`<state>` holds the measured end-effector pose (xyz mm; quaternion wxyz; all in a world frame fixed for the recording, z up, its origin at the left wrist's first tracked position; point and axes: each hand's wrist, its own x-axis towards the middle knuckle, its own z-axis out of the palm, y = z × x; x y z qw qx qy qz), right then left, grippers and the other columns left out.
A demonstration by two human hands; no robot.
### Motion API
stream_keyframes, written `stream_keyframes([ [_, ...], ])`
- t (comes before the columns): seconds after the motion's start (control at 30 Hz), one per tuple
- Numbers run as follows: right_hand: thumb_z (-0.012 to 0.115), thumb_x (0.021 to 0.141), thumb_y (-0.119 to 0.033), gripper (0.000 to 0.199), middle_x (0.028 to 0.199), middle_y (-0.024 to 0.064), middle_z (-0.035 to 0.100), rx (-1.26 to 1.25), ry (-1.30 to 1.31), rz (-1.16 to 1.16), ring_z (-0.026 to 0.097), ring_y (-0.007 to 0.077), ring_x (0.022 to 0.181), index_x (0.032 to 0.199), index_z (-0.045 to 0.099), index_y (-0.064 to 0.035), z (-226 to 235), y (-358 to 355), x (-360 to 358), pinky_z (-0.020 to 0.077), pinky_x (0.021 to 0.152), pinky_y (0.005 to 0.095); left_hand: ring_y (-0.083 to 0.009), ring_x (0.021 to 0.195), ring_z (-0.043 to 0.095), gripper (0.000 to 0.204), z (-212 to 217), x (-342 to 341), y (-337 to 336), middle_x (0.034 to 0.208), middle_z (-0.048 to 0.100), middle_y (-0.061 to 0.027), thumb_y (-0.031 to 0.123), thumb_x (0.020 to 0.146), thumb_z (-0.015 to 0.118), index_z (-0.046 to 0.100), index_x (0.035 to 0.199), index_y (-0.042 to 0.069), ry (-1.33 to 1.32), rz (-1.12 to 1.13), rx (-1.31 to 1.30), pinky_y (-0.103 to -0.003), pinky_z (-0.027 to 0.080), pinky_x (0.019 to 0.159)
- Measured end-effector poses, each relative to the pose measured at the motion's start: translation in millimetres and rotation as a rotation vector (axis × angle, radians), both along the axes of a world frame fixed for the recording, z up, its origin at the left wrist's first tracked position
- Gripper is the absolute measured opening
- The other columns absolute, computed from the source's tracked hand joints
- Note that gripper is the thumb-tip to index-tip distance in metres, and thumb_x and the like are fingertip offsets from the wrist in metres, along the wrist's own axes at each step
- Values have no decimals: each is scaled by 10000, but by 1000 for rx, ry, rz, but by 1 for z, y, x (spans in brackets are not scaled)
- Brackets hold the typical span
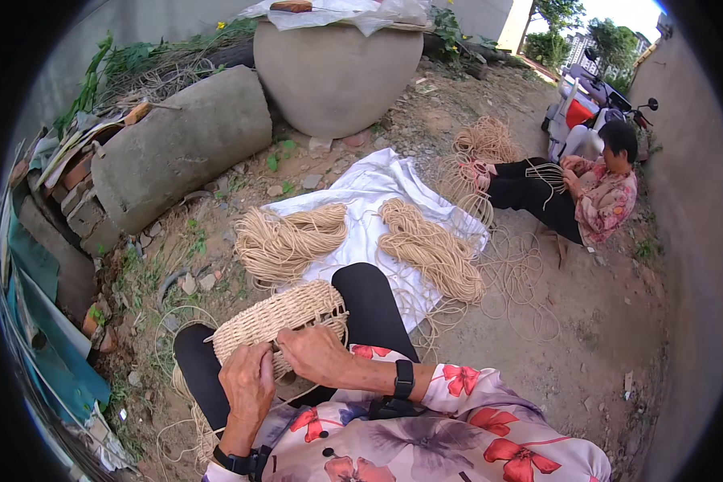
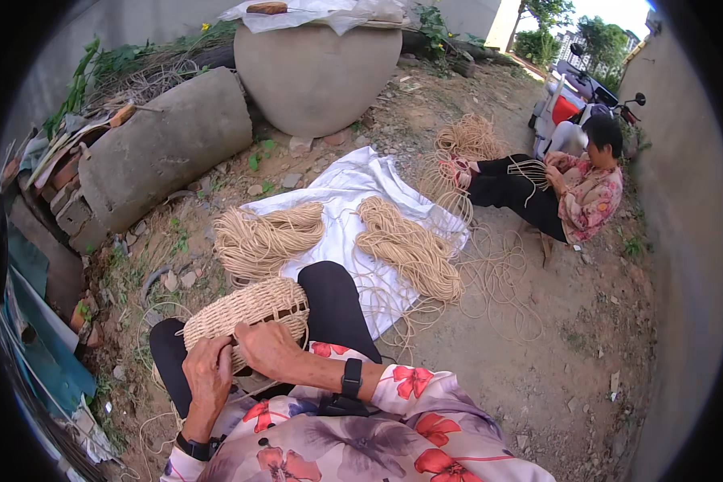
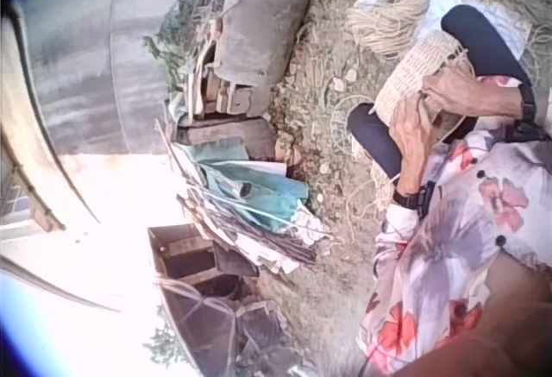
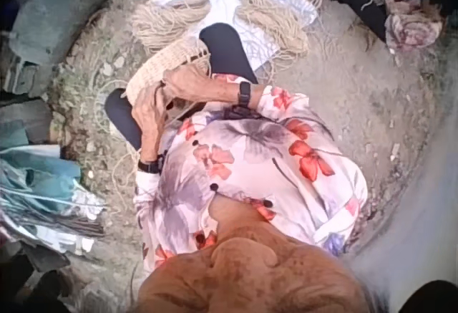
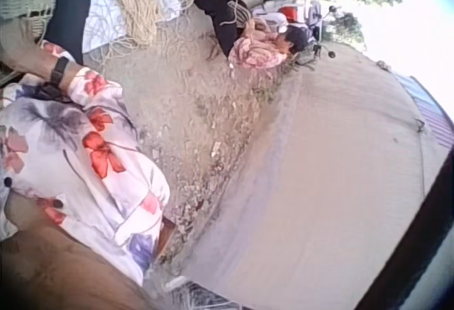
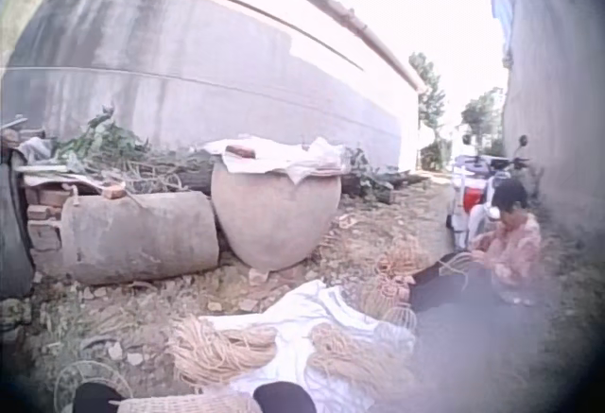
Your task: Manually weaving a basket using fibers or rattan material.
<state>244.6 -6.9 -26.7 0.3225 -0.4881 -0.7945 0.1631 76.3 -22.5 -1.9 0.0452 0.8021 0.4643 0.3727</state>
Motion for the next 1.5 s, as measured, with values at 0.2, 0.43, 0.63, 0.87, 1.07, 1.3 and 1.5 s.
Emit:
stream_keyframes([
  [0.2,530,893,-153,178,581,97,563,-590,486,133,554,213,472,905,578,18,-1,2,3,421,445,396,-333,665,601,160,-8,3,-2,762,555,-140,-47,794,645,656,938,23,-9,-23,-46,-413,471,587],
  [0.43,567,870,-165,169,623,19,532,-925,954,93,396,76,416,952,600,-21,-8,3,-7,257,334,252,-316,622,601,110,10,-4,12,706,568,-129,-16,764,703,695,862,33,-44,-65,-108,-405,479,583],
  [0.63,567,862,-156,156,613,18,515,-936,1023,78,393,75,418,940,593,-25,-7,3,-10,259,334,259,-329,631,609,105,28,-5,22,700,577,-132,16,727,718,677,822,39,143,-173,-108,-422,488,587],
  [0.87,579,852,-135,173,626,45,528,-944,965,103,476,167,432,967,583,-6,9,0,1,375,382,338,-319,605,601,102,31,8,26,683,580,-129,19,684,694,598,718,24,210,-159,-42,-403,478,560],
  [1.07,628,800,-82,322,997,162,553,258,305,-77,562,372,925,1104,560,3,47,-10,38,465,802,438,-292,618,564,110,34,-8,21,714,552,-134,7,630,611,525,698,16,113,-31,-168,-375,461,567],
  [1.3,563,826,-69,211,956,151,576,55,441,-327,591,350,898,1031,583,-26,-1,32,90,474,782,430,-160,743,558,140,40,-12,12,796,575,-72,141,784,518,455,858,40,-681,-223,-745,-310,428,882],
  [1.5,585,860,-30,172,887,110,639,72,432,-386,640,189,774,1021,638,-1,-68,55,103,506,699,313,-69,561,404,135,50,-44,13,648,358,53,3,808,506,453,917,62,-732,45,-644,-244,361,553],
])
